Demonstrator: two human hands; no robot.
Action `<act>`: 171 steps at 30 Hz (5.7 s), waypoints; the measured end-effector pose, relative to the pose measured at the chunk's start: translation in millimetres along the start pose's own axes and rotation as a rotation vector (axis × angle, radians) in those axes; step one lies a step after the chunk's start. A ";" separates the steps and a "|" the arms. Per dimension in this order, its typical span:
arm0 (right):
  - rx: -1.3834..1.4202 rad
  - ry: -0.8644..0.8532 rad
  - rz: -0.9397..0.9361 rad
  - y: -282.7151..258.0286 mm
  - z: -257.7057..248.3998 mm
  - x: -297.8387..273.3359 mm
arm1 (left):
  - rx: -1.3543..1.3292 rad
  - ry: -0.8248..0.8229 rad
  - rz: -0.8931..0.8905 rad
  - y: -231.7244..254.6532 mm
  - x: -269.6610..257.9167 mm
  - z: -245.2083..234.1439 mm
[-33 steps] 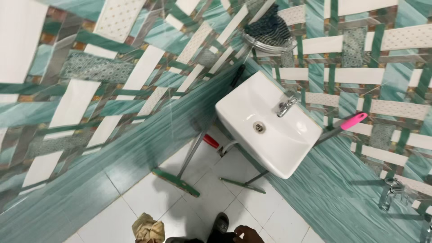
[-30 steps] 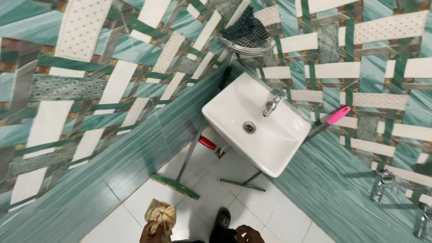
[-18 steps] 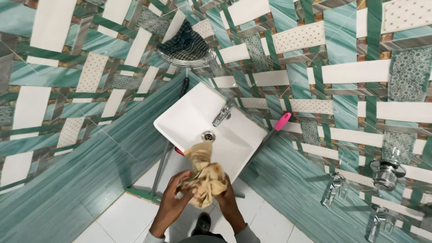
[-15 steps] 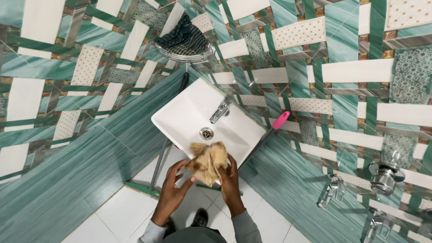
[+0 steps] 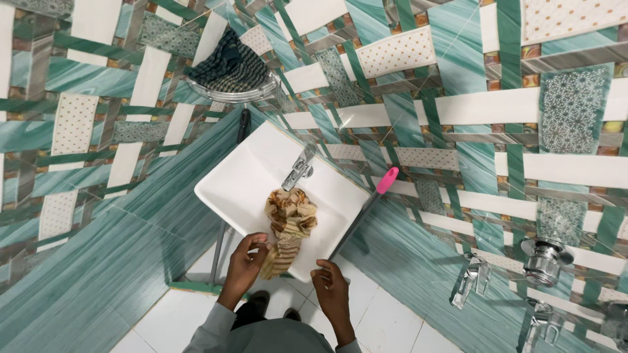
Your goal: The person washes a patterned cloth by hand in a sink, repeatedly scrubbing the fabric against itself and rinsing it under the tap.
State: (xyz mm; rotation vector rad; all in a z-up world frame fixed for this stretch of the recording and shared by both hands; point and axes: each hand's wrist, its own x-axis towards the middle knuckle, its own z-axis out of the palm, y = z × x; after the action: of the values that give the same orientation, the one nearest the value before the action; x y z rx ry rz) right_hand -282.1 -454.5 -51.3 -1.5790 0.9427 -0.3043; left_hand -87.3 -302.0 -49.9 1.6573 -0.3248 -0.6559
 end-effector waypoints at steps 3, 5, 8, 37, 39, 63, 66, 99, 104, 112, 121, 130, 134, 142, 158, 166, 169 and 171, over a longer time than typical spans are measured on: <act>-0.013 -0.006 0.015 -5.3 5.6 10.8 | 0.019 -0.019 0.042 23.9 32.6 11.2; -0.024 -0.011 0.015 -12.1 10.7 22.1 | 0.012 -0.029 0.060 35.6 56.0 11.5; -0.083 -0.014 0.017 -19.2 21.1 39.1 | 0.020 -0.087 0.119 40.6 84.7 5.6; -0.486 0.192 0.326 -11.3 128.8 117.0 | -0.126 -0.572 -0.213 42.0 278.1 64.6; -0.572 0.135 0.383 8.3 135.7 131.4 | -0.224 -0.656 -0.287 20.4 266.6 88.8; 0.940 0.021 0.430 -20.8 130.9 180.2 | -0.750 -0.235 -0.950 -26.9 251.4 36.4; 1.076 0.217 0.656 -25.3 122.8 179.7 | -0.501 -0.120 -0.660 -34.7 249.6 41.5; -0.257 0.070 -0.008 -44.0 142.1 165.1 | -0.880 -0.168 -0.710 -67.9 222.8 51.0; 0.081 0.280 0.222 -55.4 137.4 174.1 | -0.670 -0.075 -0.705 -61.0 227.3 62.2; 1.095 0.129 0.611 -27.2 161.5 195.9 | 0.201 -0.132 0.018 -41.1 212.4 35.3; 1.075 -0.003 0.502 -53.6 160.3 170.1 | 0.076 -0.132 0.145 -43.2 193.3 23.1; 0.123 0.415 0.122 -69.8 104.2 168.3 | -0.608 -0.096 -0.831 -62.0 233.6 54.8; -0.288 0.537 -0.098 -128.0 93.9 188.9 | -0.534 -0.164 -0.830 -68.1 227.6 61.0; -0.637 0.577 -0.197 -154.9 110.0 217.8 | -0.506 -0.155 -0.867 -52.6 230.1 47.6; -0.287 0.059 0.141 -176.0 172.9 166.5 | -0.424 -0.236 -0.280 56.2 210.4 -36.6; 0.051 -0.019 0.139 -144.2 163.7 162.9 | 0.513 0.104 0.628 158.1 248.4 -94.1; 0.131 0.031 0.184 -134.7 163.9 147.0 | 0.721 0.411 0.802 196.6 298.9 -112.5; 0.223 0.055 0.246 -130.0 159.2 139.2 | 0.842 0.512 0.814 209.9 330.6 -118.6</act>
State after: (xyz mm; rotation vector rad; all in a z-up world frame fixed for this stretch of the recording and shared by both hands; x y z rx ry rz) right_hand -36.6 -446.3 -15.2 -1.2426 1.0945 -0.2700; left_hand 277.0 -431.3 84.5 2.1582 -0.9081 0.6024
